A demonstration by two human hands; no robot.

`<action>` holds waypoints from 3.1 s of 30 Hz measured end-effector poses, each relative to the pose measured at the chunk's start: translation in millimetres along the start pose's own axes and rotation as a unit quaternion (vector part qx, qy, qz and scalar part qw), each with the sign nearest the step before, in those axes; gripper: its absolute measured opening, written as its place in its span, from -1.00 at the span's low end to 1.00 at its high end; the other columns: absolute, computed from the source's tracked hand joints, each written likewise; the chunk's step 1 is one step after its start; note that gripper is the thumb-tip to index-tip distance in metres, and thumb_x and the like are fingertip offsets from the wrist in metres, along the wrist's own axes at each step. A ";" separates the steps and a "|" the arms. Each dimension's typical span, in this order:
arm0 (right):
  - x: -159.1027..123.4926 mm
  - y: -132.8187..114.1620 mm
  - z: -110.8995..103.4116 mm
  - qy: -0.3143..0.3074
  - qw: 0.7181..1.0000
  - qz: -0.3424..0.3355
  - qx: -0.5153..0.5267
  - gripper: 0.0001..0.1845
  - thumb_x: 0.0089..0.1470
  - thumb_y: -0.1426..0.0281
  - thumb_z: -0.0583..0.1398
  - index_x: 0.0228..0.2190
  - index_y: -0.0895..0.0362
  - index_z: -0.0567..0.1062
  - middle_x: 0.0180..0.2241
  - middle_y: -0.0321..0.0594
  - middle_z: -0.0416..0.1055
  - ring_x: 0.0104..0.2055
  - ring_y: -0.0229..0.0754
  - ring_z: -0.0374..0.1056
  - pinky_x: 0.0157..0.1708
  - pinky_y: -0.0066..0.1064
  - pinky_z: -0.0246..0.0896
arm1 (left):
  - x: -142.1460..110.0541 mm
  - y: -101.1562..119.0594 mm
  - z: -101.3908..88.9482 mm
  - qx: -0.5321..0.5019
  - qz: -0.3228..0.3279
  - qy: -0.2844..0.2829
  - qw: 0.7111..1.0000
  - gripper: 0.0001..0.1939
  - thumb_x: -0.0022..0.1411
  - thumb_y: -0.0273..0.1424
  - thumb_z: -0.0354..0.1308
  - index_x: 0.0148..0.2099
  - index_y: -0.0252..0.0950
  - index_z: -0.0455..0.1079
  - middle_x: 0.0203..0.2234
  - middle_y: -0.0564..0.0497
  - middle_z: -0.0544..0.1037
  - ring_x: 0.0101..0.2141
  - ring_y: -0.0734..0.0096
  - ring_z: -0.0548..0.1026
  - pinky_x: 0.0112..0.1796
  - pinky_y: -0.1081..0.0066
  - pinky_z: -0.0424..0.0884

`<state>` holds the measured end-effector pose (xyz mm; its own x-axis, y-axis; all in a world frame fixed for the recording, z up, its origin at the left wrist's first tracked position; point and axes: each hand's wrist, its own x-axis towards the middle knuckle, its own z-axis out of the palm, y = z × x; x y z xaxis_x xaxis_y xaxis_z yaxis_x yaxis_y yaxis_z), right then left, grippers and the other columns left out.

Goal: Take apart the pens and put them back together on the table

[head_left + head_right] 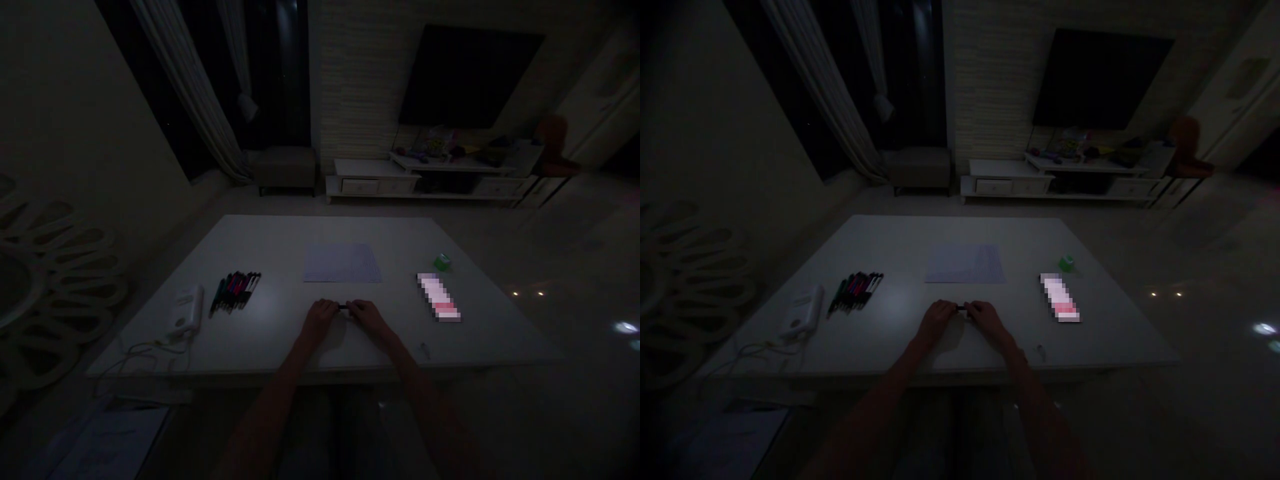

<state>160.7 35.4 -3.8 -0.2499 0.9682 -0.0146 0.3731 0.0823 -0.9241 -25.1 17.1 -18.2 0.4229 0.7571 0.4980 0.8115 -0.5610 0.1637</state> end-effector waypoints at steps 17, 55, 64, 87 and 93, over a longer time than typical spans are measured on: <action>-4.9 -6.6 1.0 0.010 1.000 0.008 0.008 -0.45 0.01 -0.04 0.05 -0.55 0.19 0.48 -0.61 -0.25 0.34 -0.53 -0.25 0.21 -0.54 -0.46 0.05 | -0.7 -0.7 -0.3 -0.004 0.003 -0.001 1.000 -0.90 0.27 -0.50 0.01 -0.16 -0.29 0.32 -0.32 -0.02 0.46 -0.28 0.34 0.39 -0.20 0.31 0.33; -2.8 -1.0 4.0 0.032 0.999 -0.012 -0.027 -0.44 0.05 -0.05 0.01 -0.58 0.16 0.44 -0.63 -0.28 0.31 -0.55 -0.27 0.17 -0.53 -0.46 0.03 | -1.0 -0.3 -0.8 -0.013 -0.002 0.001 1.000 -0.85 0.26 -0.51 0.01 -0.14 -0.29 0.34 -0.32 -0.05 0.49 -0.28 0.34 0.44 -0.22 0.30 0.35; -4.6 7.3 -3.2 0.066 0.998 0.000 0.021 -0.46 0.07 -0.04 0.02 -0.51 0.16 0.46 -0.67 -0.29 0.29 -0.60 -0.25 0.18 -0.58 -0.43 0.04 | 1.9 -2.3 1.1 0.030 -0.061 0.043 0.997 -0.78 0.24 -0.50 0.04 -0.06 -0.24 0.32 -0.21 -0.06 0.50 -0.17 0.27 0.42 -0.09 0.19 0.26; 25.3 -39.3 -47.0 0.068 0.967 -0.003 0.246 -0.39 -0.04 -0.22 -0.05 -0.66 0.06 0.20 -0.72 -0.42 0.02 -0.69 -0.31 -0.05 -0.66 -0.44 -0.08 | 3.7 0.9 0.7 0.056 -0.093 0.046 0.993 -0.63 0.23 -0.56 -0.02 0.09 -0.33 0.24 -0.08 -0.15 0.45 -0.09 0.29 0.41 -0.06 0.23 0.31; 33.2 -77.2 -62.8 -0.017 0.829 -0.026 0.559 -0.44 0.03 -0.11 -0.08 -0.69 0.05 -0.01 -0.68 -0.41 -0.11 -0.62 -0.28 -0.10 -0.59 -0.38 -0.03 | 4.1 -1.6 2.3 0.061 -0.098 0.013 0.993 -0.70 0.20 -0.56 -0.02 -0.02 -0.32 0.32 -0.14 -0.12 0.46 -0.13 0.28 0.43 -0.07 0.19 0.33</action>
<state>179.7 76.0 91.1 -0.2717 0.9614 0.0437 -0.6952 -0.1646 -0.6997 -23.7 21.8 -18.4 0.2418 0.8383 0.4886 0.9206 -0.3573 0.1574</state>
